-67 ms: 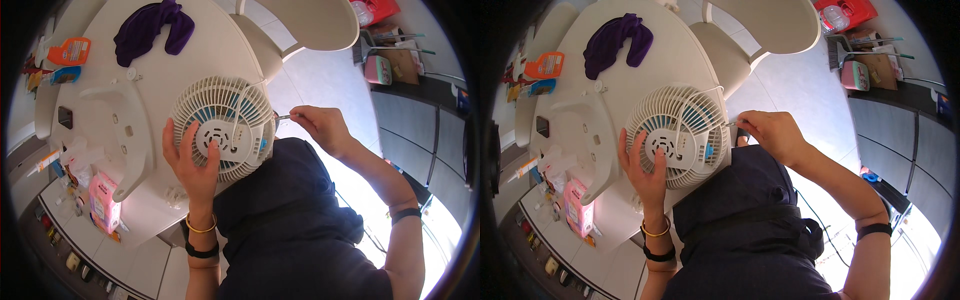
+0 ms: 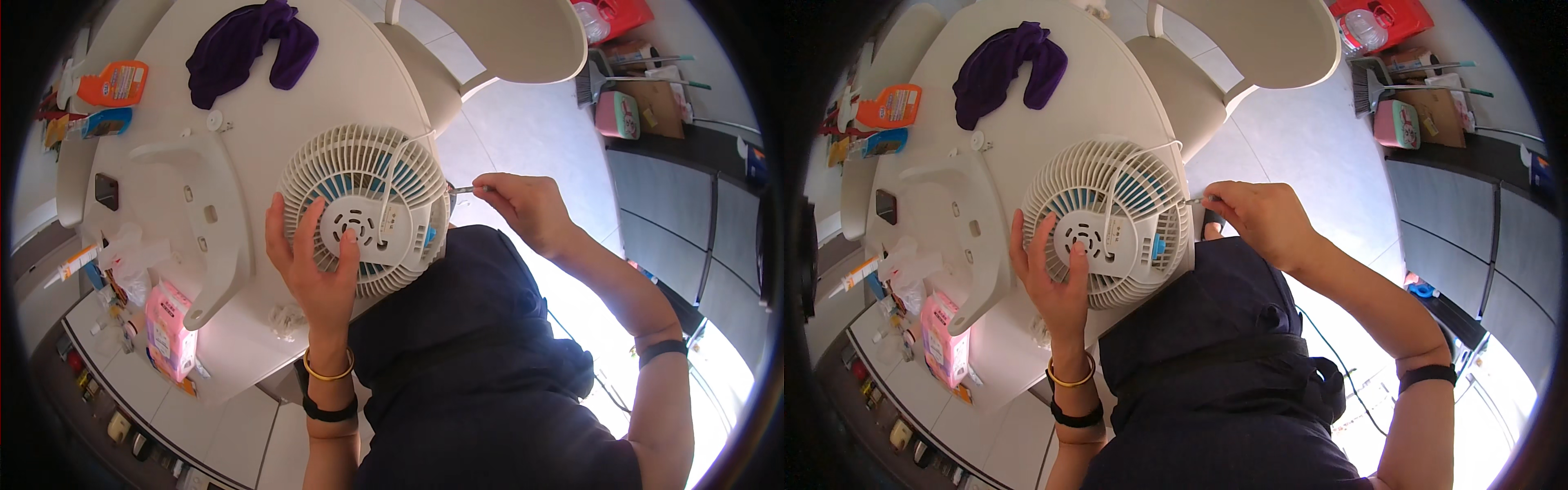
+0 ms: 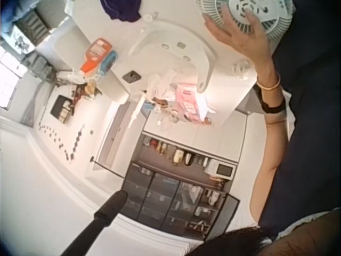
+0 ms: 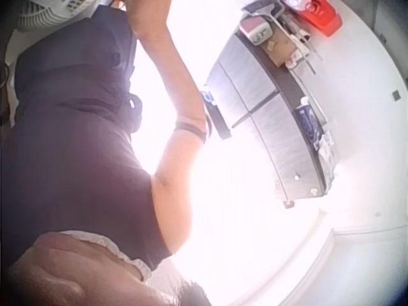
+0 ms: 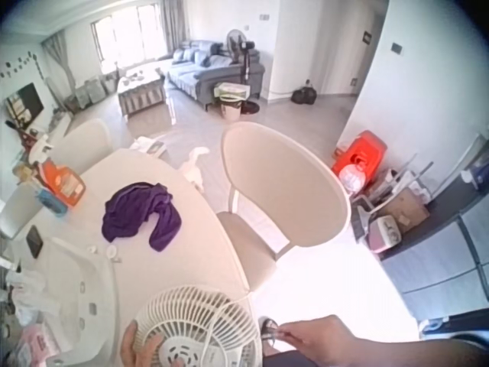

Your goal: Repairing a small circular desktop fan using a screwdriver.

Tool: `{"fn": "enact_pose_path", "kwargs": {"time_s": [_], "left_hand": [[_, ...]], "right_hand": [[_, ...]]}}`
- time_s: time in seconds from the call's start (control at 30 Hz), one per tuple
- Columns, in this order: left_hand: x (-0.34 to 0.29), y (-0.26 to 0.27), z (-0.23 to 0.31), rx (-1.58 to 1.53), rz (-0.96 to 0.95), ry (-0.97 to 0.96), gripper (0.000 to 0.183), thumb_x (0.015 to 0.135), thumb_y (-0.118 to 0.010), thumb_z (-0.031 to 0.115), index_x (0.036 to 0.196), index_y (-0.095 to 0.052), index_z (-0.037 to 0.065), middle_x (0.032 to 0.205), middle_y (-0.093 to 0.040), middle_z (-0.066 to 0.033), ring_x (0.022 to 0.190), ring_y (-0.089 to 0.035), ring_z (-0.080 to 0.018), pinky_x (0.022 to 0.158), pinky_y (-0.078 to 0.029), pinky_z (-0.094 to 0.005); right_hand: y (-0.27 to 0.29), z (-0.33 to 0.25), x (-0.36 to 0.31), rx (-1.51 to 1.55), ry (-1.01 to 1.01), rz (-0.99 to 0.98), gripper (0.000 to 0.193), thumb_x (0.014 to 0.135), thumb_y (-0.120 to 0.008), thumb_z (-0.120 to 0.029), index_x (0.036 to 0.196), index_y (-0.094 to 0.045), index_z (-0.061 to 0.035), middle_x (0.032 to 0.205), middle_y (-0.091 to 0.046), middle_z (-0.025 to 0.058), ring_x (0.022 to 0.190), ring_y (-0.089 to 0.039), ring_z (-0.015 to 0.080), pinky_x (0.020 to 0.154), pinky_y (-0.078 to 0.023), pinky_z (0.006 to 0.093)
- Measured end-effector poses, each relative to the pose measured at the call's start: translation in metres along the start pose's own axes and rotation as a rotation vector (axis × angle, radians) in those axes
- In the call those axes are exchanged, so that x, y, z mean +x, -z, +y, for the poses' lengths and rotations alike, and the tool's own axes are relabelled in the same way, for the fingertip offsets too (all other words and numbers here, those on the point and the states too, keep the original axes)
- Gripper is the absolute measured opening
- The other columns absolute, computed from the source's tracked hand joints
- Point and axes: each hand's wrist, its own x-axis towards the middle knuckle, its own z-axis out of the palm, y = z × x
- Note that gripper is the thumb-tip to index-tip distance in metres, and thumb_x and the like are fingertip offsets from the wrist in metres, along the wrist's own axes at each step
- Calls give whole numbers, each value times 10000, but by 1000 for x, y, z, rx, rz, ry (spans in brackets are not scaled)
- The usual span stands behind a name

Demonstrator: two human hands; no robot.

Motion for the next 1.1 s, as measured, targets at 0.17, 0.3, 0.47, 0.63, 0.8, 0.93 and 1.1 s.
{"fn": "enact_pose_path", "kwargs": {"time_s": [0.17, 0.3, 0.47, 0.63, 0.8, 0.93, 1.1], "left_hand": [[0, 0, 0, -6, -3, 3, 429, 791, -671, 95, 1215, -605, 72, 1446, -363, -187, 1332, -367, -344, 1071, -336, -443], [-1, -1, -2, -41, -6, 30, 468, 748, -723, 100, 1204, -621, 89, 1453, -346, -173, 1361, -311, -363, 1097, -299, -466], [-2, -1, -2, -44, -1, 27, 470, 747, -726, 105, 1205, -621, 92, 1452, -358, -175, 1362, -308, -365, 1101, -292, -471], [-2, -1, -3, -31, 6, 15, 467, 750, -727, 111, 1205, -622, 96, 1453, -362, -172, 1361, -308, -368, 1099, -292, -473], [-2, -2, -3, -41, 7, 20, 464, 755, -728, 116, 1206, -622, 96, 1451, -363, -175, 1360, -309, -367, 1095, -297, -473], [-1, -2, -3, -45, 9, 23, 464, 754, -728, 118, 1206, -623, 97, 1451, -364, -173, 1362, -309, -367, 1094, -298, -472], [-1, -1, -3, -28, 4, 20, 467, 749, -728, 114, 1204, -623, 98, 1455, -366, -174, 1363, -307, -367, 1092, -296, -473]], "right_hand": [[-4, 2, 0, -26, 63, 81, 138, 906, -614, -212, 942, -665, -90, 831, -697, 71, 691, -663, 262, 599, -522, 327], [-7, 3, 2, -23, 81, 93, 142, 905, -616, -215, 938, -663, -85, 833, -700, 70, 699, -668, 260, 605, -530, 330], [-8, 1, 2, -56, 80, 80, 126, 895, -629, -200, 943, -659, -88, 828, -700, 73, 694, -671, 256, 597, -531, 334], [-7, -2, 2, -35, 83, 94, 146, 860, -686, -147, 957, -670, -39, 799, -695, 101, 671, -674, 256, 598, -540, 322], [-6, -4, 1, -39, 79, 96, 147, 859, -686, -146, 957, -670, -37, 790, -691, 102, 664, -671, 256, 590, -536, 320], [-5, -5, 0, -52, 67, 81, 132, 873, -659, -160, 957, -663, -58, 813, -696, 88, 681, -671, 252, 595, -533, 326], [-6, -4, -1, -42, 55, 80, 122, 884, -635, -176, 954, -654, -78, 839, -703, 73, 704, -675, 252, 605, -536, 332]]}}
